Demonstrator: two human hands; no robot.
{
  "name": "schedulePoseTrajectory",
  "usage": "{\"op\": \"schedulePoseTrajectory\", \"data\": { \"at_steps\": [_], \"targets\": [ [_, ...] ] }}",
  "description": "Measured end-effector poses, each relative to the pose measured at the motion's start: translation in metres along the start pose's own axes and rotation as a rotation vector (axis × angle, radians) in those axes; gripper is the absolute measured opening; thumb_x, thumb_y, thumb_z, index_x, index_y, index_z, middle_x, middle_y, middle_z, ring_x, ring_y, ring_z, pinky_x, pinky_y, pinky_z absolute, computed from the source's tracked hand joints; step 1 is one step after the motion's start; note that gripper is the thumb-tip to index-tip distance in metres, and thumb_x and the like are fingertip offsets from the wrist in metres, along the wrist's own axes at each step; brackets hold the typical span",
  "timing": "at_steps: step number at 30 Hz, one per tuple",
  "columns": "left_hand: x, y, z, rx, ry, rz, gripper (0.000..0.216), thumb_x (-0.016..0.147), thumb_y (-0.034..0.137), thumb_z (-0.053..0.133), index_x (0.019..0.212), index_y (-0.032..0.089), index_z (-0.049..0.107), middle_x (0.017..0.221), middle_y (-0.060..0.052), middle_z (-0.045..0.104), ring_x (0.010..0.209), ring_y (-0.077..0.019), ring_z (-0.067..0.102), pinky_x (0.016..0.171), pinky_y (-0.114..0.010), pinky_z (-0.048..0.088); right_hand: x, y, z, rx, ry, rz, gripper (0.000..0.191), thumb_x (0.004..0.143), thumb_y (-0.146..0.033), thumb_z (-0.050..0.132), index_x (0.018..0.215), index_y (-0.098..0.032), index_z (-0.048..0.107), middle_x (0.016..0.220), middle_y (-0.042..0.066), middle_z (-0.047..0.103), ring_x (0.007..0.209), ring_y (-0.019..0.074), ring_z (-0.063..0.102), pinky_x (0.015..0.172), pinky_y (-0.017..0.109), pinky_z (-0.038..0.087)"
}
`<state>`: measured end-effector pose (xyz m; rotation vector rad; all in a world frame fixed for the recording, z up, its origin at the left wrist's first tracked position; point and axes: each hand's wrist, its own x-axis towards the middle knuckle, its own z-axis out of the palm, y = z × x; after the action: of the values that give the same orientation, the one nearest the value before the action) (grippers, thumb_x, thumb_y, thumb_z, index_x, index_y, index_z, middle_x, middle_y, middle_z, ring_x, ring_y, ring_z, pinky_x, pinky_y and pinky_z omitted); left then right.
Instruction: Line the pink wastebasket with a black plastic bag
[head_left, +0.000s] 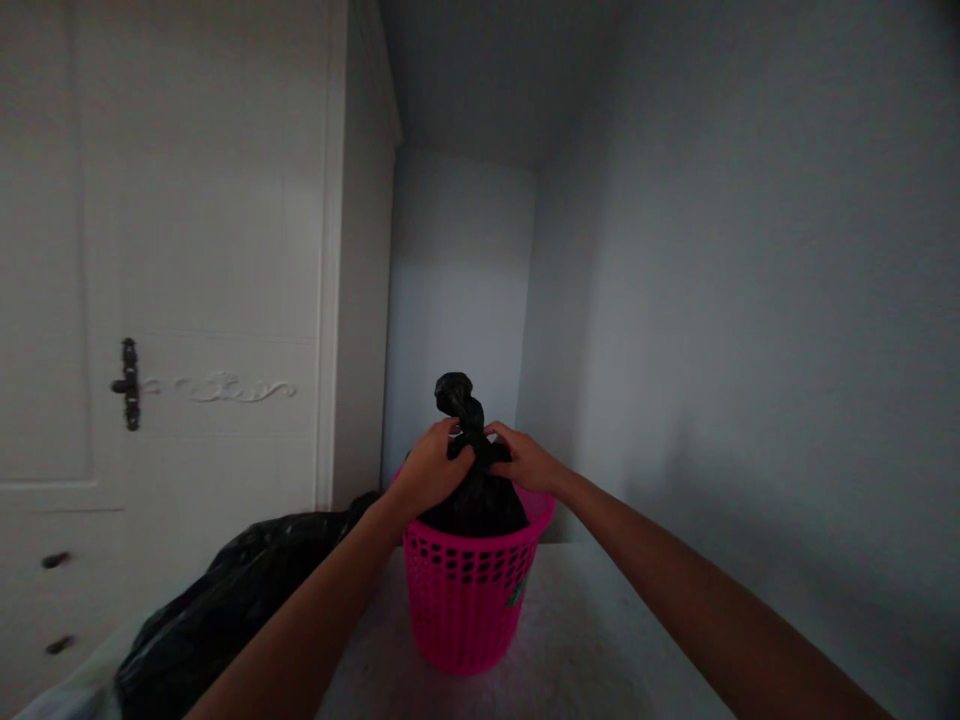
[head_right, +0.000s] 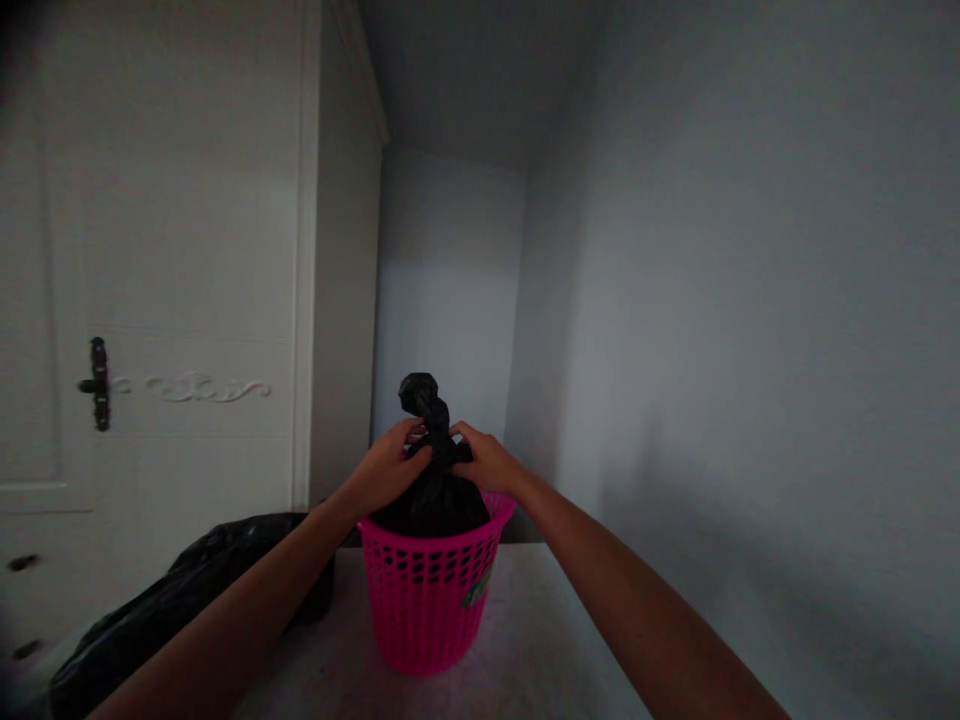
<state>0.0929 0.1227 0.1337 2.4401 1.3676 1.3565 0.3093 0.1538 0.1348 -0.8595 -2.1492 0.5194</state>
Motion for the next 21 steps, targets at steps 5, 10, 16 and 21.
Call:
{"op": "schedulePoseTrajectory", "data": {
  "at_steps": [5,10,16,21],
  "targets": [
    [0.003,0.012,0.001,0.091,-0.084,0.042,0.027,0.089,0.023,0.070,0.117,0.023,0.073,0.111,-0.013,0.081,0.108,-0.0340,0.075,0.096,-0.044,0.053,-0.006,0.003,-0.005,-0.044,0.048,-0.055,0.045,0.075,-0.041,0.086,0.101,-0.026,0.052,0.078,-0.007,0.057,0.070,0.0157,0.051,0.063,0.026,0.035],
    [0.007,0.008,-0.006,0.061,0.018,-0.010,0.022,0.096,0.021,0.055,0.101,0.021,0.077,0.108,-0.014,0.081,0.106,-0.0328,0.075,0.095,-0.044,0.052,-0.011,0.011,-0.016,-0.114,0.069,-0.022,0.016,0.081,-0.034,0.076,0.092,-0.024,0.071,0.070,-0.004,0.061,0.065,0.0163,0.050,0.064,0.029,0.036],
    [0.011,-0.002,-0.021,-0.043,0.206,-0.116,0.023,0.096,0.029,0.052,0.100,0.020,0.073,0.106,-0.013,0.079,0.105,-0.0311,0.073,0.095,-0.042,0.052,-0.018,0.025,-0.034,-0.164,0.268,0.051,0.013,0.085,-0.033,0.067,0.082,-0.022,0.072,0.073,0.002,0.069,0.068,0.0190,0.057,0.066,0.032,0.040],
    [0.013,-0.014,-0.026,-0.185,0.244,-0.196,0.032,0.096,0.033,0.042,0.101,0.018,0.069,0.097,-0.011,0.078,0.093,-0.0274,0.074,0.084,-0.039,0.057,-0.023,0.029,-0.037,-0.122,0.366,0.112,0.030,0.094,-0.046,0.053,0.078,-0.022,0.062,0.070,0.001,0.061,0.068,0.0195,0.057,0.064,0.032,0.045]
  ]
}}
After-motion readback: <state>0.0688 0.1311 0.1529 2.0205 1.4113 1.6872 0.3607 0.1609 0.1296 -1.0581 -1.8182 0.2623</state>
